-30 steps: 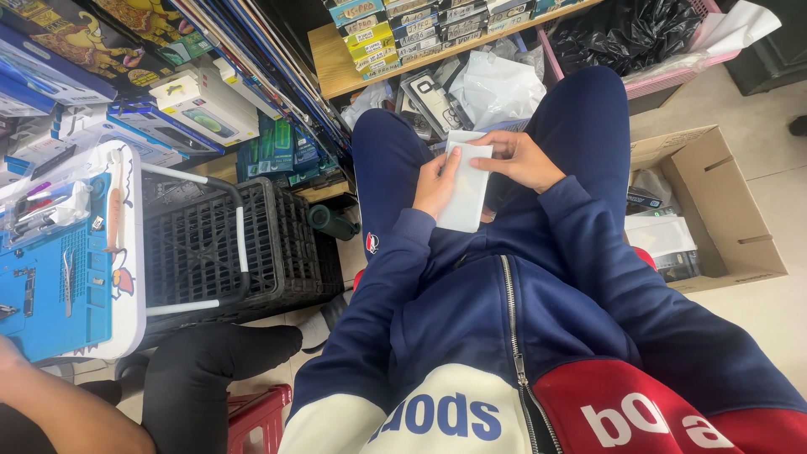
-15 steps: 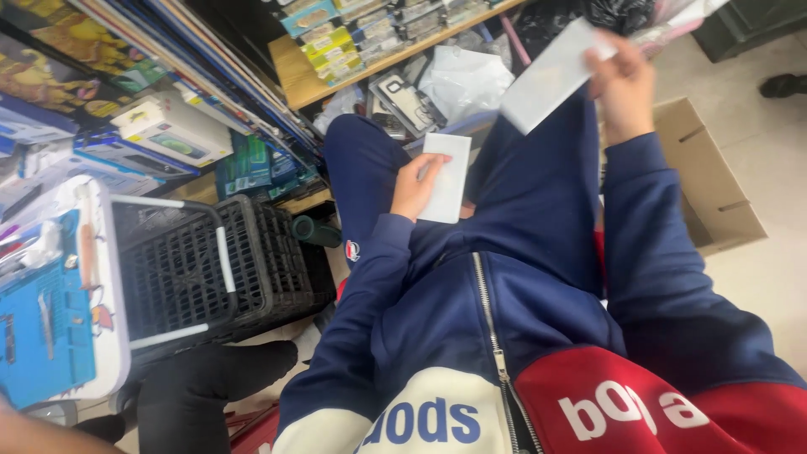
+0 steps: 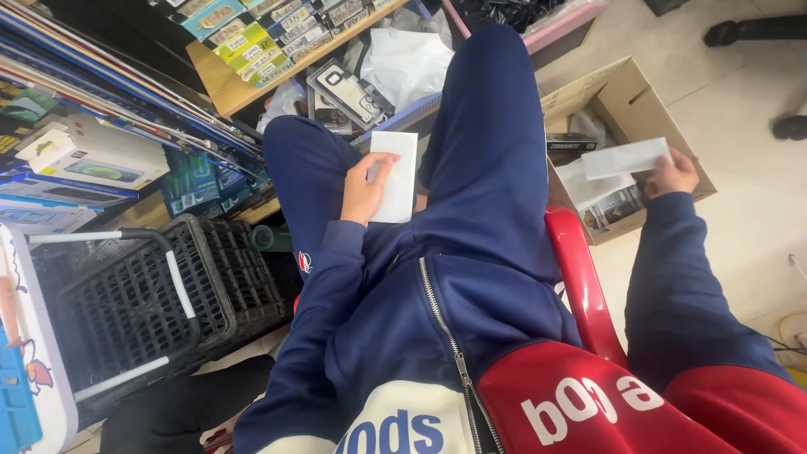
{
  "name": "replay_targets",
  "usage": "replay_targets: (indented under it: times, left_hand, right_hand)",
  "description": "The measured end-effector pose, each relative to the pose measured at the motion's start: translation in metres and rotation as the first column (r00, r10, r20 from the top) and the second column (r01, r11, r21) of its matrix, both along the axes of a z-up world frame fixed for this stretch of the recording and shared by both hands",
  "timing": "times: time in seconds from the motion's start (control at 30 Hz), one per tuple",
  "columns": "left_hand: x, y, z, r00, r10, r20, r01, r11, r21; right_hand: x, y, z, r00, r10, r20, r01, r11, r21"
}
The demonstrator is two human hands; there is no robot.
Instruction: The person sits on a stool and organizes small packaged items, including black cards and white packets, by picking them up from a cardboard box and placing them on their lap. They handle the items one by one, sorting them into a stack.
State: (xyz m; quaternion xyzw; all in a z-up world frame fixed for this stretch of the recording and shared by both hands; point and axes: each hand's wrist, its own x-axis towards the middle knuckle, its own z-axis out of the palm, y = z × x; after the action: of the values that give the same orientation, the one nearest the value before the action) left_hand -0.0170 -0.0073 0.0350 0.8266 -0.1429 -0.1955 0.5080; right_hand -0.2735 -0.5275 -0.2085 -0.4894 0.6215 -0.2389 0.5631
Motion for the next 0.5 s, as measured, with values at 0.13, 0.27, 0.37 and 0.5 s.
replay_targets:
  times: [0.13, 0.27, 0.37, 0.5]
  left_hand:
    - [-0.001, 0.000, -0.002, 0.999, 0.011, 0.039, -0.010, 1.000, -0.014]
    - [-0.001, 0.000, 0.000, 1.000, 0.011, 0.023, -0.011, 1.000, 0.026]
    - [-0.002, 0.000, 0.000, 0.999, 0.003, 0.041, -0.004, 1.000, 0.011]
    - [-0.003, -0.001, 0.004, 0.998, -0.011, 0.069, 0.012, 1.000, -0.017]
  right_hand:
    - [-0.014, 0.010, -0.046, 0.980, 0.114, -0.165, -0.121, 0.992, -0.035]
    - [-0.013, 0.038, -0.031, 0.974, 0.164, -0.158, -0.163, 0.986, 0.020]
    - [-0.014, 0.037, -0.048, 0.974, 0.176, -0.144, -0.168, 0.984, 0.066]
    - [-0.015, 0.018, -0.075, 0.987, 0.079, -0.139, -0.062, 0.991, 0.122]
